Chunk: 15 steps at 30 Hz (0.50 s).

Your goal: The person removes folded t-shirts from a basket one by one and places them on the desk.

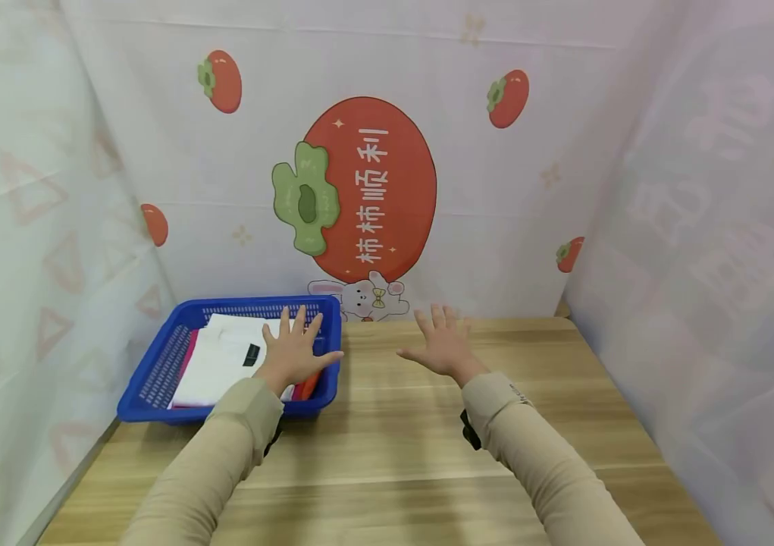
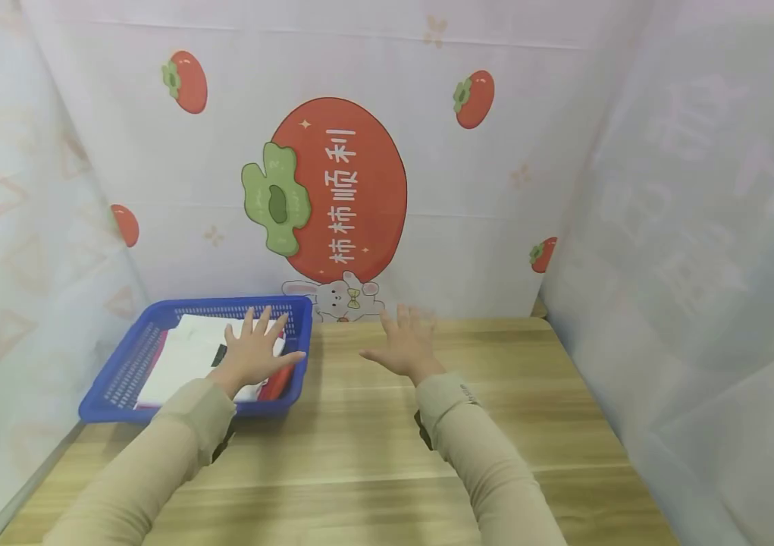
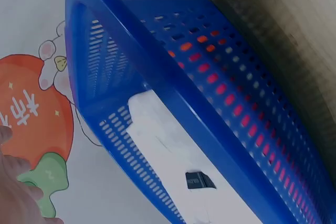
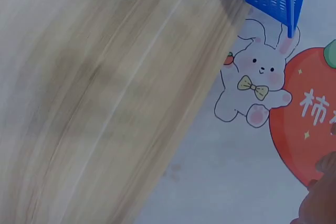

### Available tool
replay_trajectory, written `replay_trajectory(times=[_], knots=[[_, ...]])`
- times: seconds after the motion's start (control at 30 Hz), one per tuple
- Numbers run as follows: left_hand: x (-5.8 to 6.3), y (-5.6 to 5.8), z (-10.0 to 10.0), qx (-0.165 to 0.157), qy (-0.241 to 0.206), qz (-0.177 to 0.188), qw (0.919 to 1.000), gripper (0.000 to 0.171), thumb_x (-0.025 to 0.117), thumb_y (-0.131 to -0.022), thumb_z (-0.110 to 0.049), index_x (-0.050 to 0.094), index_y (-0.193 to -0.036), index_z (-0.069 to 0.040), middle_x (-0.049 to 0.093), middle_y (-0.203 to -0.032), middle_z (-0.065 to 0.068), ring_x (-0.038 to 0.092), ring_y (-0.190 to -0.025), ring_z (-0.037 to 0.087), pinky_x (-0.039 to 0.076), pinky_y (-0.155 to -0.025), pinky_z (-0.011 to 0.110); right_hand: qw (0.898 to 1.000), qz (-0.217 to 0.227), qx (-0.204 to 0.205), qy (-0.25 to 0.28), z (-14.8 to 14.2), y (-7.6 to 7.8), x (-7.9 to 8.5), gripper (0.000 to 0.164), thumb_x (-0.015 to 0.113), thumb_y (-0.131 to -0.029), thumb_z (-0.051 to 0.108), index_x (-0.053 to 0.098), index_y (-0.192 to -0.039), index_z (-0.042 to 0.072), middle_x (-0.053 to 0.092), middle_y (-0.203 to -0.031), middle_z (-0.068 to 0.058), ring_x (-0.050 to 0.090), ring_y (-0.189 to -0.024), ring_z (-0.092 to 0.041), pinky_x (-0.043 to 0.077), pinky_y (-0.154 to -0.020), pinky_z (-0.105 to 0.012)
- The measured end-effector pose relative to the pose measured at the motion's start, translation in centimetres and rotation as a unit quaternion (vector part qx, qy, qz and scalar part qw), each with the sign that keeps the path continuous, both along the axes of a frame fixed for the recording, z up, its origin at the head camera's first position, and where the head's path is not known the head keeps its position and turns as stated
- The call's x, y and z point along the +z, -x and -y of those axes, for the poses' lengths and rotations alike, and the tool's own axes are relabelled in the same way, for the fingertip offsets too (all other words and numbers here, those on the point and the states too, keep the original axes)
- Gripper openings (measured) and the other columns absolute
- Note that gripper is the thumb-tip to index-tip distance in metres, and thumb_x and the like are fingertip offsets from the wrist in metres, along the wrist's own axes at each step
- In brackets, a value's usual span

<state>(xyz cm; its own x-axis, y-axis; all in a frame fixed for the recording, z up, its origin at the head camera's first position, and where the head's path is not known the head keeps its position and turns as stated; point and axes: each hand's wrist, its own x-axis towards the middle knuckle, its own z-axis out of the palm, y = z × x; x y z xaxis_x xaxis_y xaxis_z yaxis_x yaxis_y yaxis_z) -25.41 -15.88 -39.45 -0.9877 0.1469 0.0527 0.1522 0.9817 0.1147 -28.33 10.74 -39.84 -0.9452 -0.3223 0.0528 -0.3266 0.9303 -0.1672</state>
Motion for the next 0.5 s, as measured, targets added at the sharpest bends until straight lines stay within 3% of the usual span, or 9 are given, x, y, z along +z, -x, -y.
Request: replay_trajectory(times=[0.27,0.5], knots=[[-0.3,-0.4,2.5,0.011,-0.005,0.005,0.9999,0.087,0.037,-0.074,-0.068,0.020,-0.138,-0.013,0.007,-0.141,0.020,-0.003,-0.123,0.045,-0.004,-0.084,0.069,0.999,0.006,0.016,-0.033,3.5,0.0,0.0,0.086,0.037,-0.072,0.070,0.019,-0.139,0.020,0.010,-0.142,-0.014,0.004,-0.127,-0.034,0.001,-0.091,-0.062],[-0.4,-1.2,4.7,0.027,0.002,0.008,0.9996,0.087,0.037,-0.074,-0.068,0.021,-0.138,-0.011,0.008,-0.140,0.022,-0.001,-0.123,0.046,-0.003,-0.084,0.068,0.999,0.011,0.047,-0.012,6.3,-0.4,-0.1,0.086,0.038,-0.071,0.071,0.020,-0.139,0.020,0.012,-0.142,-0.013,0.006,-0.127,-0.034,0.001,-0.091,-0.062]])
